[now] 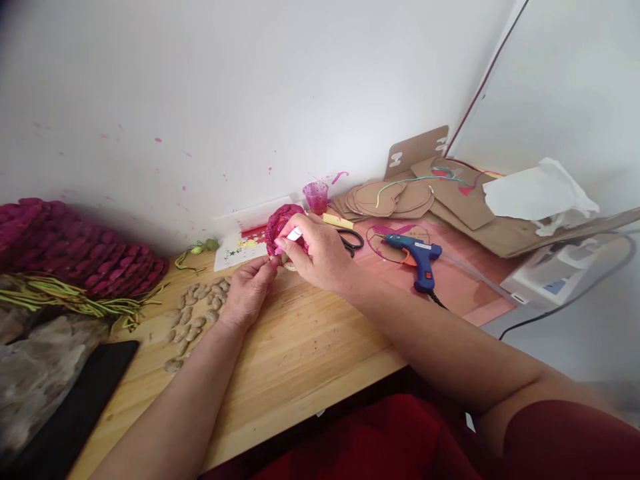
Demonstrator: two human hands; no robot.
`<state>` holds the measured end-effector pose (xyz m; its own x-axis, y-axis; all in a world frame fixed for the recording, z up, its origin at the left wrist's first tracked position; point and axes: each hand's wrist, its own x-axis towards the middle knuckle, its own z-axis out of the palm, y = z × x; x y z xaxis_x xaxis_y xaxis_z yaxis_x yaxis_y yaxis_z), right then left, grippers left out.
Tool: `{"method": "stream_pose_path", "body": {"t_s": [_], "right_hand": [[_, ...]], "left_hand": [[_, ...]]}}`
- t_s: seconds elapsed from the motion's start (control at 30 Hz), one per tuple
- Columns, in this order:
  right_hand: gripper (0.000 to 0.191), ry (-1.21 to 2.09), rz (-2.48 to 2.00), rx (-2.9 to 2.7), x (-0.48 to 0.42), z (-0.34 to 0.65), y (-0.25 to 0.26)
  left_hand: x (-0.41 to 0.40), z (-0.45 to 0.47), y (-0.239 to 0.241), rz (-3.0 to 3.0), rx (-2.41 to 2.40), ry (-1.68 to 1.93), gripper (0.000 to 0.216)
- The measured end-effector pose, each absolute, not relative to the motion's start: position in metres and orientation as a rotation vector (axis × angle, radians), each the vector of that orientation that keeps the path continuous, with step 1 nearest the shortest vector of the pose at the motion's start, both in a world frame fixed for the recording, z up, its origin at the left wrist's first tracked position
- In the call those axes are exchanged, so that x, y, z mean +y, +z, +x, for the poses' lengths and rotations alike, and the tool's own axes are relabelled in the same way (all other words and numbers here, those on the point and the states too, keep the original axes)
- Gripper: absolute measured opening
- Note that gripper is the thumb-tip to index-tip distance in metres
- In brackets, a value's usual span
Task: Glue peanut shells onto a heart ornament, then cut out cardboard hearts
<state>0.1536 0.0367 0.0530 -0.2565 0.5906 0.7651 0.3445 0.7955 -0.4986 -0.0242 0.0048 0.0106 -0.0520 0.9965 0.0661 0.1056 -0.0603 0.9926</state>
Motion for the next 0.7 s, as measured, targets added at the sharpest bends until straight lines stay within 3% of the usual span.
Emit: {"method": "stream_pose_path", "body": {"t_s": [0.7], "right_hand": [[0.008, 0.351, -0.659, -1.950, 0.0411, 0.1628, 0.0609]], "left_hand": [[0.0055, -0.0237, 0.0095, 1.333, 1.313, 1.237, 0.042]]}}
